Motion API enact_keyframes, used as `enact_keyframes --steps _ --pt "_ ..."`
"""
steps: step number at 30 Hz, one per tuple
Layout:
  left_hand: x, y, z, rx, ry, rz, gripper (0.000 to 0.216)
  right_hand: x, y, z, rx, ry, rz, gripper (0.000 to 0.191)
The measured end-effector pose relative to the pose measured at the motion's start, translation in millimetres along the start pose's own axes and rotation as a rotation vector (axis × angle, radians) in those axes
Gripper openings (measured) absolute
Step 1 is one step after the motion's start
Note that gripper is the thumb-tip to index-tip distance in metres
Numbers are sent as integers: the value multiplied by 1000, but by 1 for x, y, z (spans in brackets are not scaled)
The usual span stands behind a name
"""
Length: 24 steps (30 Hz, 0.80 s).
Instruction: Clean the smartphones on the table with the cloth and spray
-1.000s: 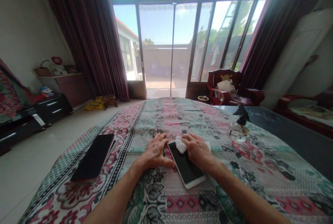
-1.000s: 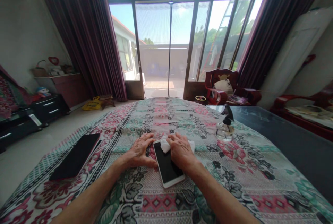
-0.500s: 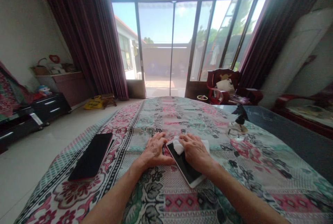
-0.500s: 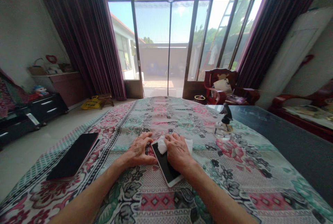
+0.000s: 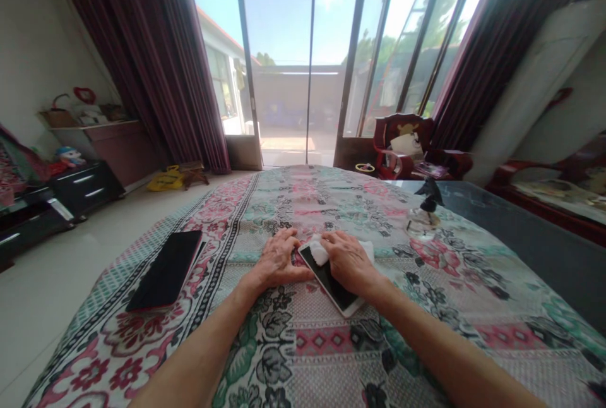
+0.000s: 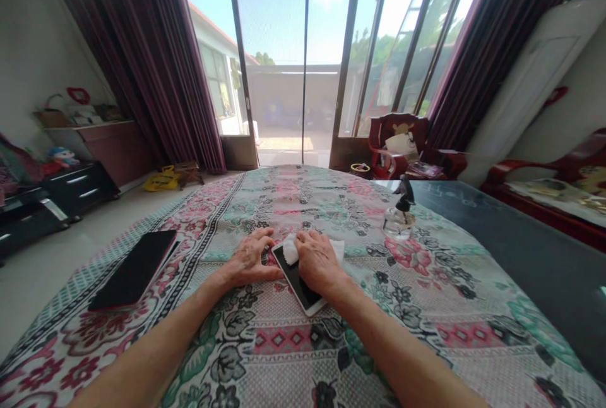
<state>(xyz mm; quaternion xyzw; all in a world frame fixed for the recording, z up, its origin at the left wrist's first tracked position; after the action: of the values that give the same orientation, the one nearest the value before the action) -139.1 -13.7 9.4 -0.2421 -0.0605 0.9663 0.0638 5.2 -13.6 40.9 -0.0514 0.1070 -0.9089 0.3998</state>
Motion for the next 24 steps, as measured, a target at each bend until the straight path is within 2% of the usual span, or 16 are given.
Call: enact_keyframes --steps 3,7,10,16,19,24 --pt "-1 0 0 -17 -9 2 58 -2 3 0 8 11 -39 35" --pt "-2 0 -1 -65 -23 -16 47 23 4 -3 34 23 37 30" --pt "-2 -1 -1 -93 -21 -26 39 35 1 -6 40 9 83 33" --pt "-2 -1 1 -26 -14 -36 48 6 1 1 4 2 -10 32" --pt "-2 -1 1 -18 -24 -44 46 3 4 3 -11 17 -38 32" --pt "-1 -1 0 -44 -6 -59 35 31 3 -4 40 -5 55 32"
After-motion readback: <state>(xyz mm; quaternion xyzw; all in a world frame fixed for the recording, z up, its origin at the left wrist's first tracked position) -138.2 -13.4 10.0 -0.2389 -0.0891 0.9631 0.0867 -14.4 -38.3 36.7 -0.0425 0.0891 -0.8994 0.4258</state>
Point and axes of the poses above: each hand's wrist, its own y-axis away from the middle knuckle, its own z-axis out of the back of the hand, x = y × z, the point moved 7 cm from there along -y, towards the middle knuckle, and after that the axes turned 11 degrees about z, right-handed, at the moved point
